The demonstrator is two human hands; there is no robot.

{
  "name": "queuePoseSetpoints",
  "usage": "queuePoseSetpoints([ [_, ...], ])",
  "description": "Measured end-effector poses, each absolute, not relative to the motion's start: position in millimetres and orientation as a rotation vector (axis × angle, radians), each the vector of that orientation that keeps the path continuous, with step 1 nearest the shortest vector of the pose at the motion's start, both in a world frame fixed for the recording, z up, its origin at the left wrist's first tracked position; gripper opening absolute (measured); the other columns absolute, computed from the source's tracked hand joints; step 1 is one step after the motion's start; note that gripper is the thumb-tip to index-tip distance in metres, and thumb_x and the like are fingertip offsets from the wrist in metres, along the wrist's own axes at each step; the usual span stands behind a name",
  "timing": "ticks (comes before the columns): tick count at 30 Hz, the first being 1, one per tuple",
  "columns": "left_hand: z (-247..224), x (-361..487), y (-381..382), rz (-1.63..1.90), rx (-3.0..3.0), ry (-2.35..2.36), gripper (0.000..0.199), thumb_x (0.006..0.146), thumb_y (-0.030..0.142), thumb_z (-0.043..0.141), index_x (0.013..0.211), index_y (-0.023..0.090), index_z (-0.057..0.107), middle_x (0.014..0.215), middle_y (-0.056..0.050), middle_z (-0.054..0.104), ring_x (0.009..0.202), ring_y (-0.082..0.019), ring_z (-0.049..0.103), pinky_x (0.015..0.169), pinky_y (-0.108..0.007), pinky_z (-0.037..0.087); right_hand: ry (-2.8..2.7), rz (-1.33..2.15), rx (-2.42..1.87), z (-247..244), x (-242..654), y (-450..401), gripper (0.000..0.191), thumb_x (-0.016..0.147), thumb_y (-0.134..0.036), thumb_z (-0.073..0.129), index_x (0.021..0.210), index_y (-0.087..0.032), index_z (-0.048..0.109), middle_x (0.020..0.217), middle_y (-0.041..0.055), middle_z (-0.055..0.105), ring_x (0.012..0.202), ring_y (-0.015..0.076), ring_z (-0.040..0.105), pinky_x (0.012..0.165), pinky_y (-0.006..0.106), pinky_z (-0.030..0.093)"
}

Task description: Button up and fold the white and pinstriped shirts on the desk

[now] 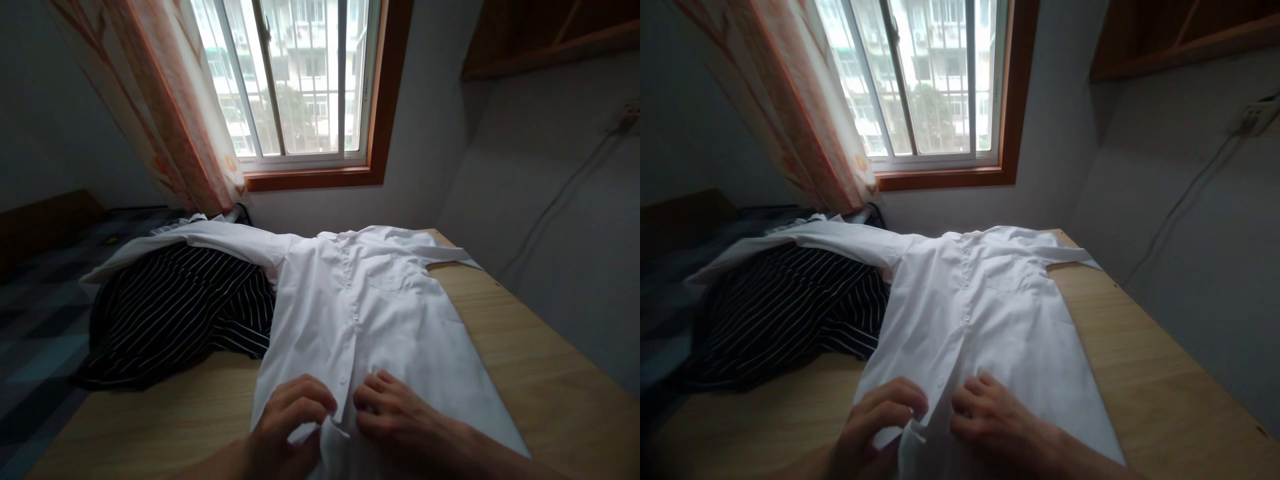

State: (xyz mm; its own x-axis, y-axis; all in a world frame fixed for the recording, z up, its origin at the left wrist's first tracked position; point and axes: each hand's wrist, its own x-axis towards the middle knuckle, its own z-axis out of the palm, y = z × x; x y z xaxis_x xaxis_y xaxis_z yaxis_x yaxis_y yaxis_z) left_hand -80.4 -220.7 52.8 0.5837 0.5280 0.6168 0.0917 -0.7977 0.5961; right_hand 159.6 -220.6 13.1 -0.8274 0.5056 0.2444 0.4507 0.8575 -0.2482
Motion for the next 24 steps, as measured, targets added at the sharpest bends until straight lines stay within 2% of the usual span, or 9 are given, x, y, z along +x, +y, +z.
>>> queuePoseSetpoints([
  [4, 60, -69, -224, 1.03, 2.32, 0.519, 0.026, 0.083, 0.004, 0.053, 0.103, 0.02, 0.053, 0.097, -0.008, 0.067, 0.089, -0.019, 0.064, 0.079, -0.03, 0.052, -2.338, 0.364, -0.767, 30, 179, -224, 0.024, 0.087, 0.0, 0.041, 0.074, -0.02, 0.043, 0.082, 0.001, 0.054, 0.075, 0.0141, 0.046, 0.072, 0.028, 0.039],
  [7, 66, -63, -224, 0.679, 2.356, 0.385, 0.028, 0.087, 0.013, 0.056, 0.113, 0.022, 0.056, 0.113, -0.009, 0.067, 0.105, -0.021, 0.064, 0.093, -0.033, 0.05, -2.072, 0.45, -0.778, 36, 190, -228, 0.028, 0.089, 0.0, 0.039, 0.071, -0.021, 0.038, 0.075, -0.0006, 0.047, 0.069, 0.0116, 0.045, 0.062, 0.022, 0.039],
  [9, 67, -61, -221, 0.497, 2.317, 0.329, 0.029, 0.087, 0.02, 0.059, 0.116, 0.022, 0.057, 0.118, -0.008, 0.066, 0.107, -0.021, 0.063, 0.095, -0.031, 0.049, -2.062, 0.599, -0.772, 33, 190, -229, 0.025, 0.088, -0.001, 0.04, 0.073, -0.021, 0.039, 0.077, -0.0004, 0.049, 0.067, 0.0107, 0.047, 0.059, 0.02, 0.04],
  [13, 61, -57, -208, 0.556, 2.256, 0.752, 0.017, 0.087, 0.022, 0.059, 0.103, 0.019, 0.063, 0.1, -0.007, 0.068, 0.091, -0.018, 0.064, 0.082, -0.028, 0.05, -2.112, 0.82, -0.783, 20, 181, -231, 0.013, 0.085, -0.01, 0.042, 0.081, -0.021, 0.046, 0.086, 0.0033, 0.057, 0.074, 0.0133, 0.055, 0.066, 0.023, 0.044],
  [16, 56, -48, -199, 0.409, 2.337, 1.068, 0.011, 0.083, 0.021, 0.062, 0.092, 0.019, 0.066, 0.088, -0.004, 0.066, 0.084, -0.019, 0.06, 0.075, -0.028, 0.047, -2.089, 0.772, -1.098, 15, 171, -230, 0.003, 0.086, -0.023, 0.051, 0.085, -0.021, 0.05, 0.08, 0.0022, 0.057, 0.071, 0.0151, 0.055, 0.063, 0.026, 0.041],
  [20, 50, -34, -193, 0.095, 2.472, 1.145, 0.012, 0.075, 0.02, 0.068, 0.087, 0.019, 0.068, 0.089, -0.004, 0.065, 0.083, -0.02, 0.056, 0.076, -0.031, 0.045, -2.23, 0.639, -1.468, 18, 156, -228, 0.034, 0.08, -0.054, 0.062, 0.085, -0.02, 0.056, 0.082, 0.0034, 0.062, 0.073, 0.0198, 0.058, 0.065, 0.029, 0.038],
  [22, 47, -30, -191, 0.058, 2.499, 1.141, 0.007, 0.078, 0.018, 0.065, 0.084, 0.019, 0.068, 0.088, -0.004, 0.064, 0.082, -0.019, 0.055, 0.077, -0.031, 0.044, -2.29, 0.576, -1.58, 21, 150, -227, 0.033, 0.08, -0.052, 0.061, 0.088, -0.021, 0.058, 0.086, 0.0043, 0.064, 0.077, 0.0216, 0.059, 0.066, 0.03, 0.037],
  [24, 43, -30, -189, 0.092, 2.488, 1.122, 0.014, 0.082, 0.014, 0.06, 0.088, 0.021, 0.07, 0.089, -0.003, 0.064, 0.083, -0.018, 0.055, 0.079, -0.031, 0.043, -2.343, 0.538, -1.627, 23, 147, -225, 0.022, 0.079, -0.041, 0.06, 0.09, -0.021, 0.059, 0.088, 0.0043, 0.065, 0.079, 0.022, 0.06, 0.066, 0.029, 0.036],
])
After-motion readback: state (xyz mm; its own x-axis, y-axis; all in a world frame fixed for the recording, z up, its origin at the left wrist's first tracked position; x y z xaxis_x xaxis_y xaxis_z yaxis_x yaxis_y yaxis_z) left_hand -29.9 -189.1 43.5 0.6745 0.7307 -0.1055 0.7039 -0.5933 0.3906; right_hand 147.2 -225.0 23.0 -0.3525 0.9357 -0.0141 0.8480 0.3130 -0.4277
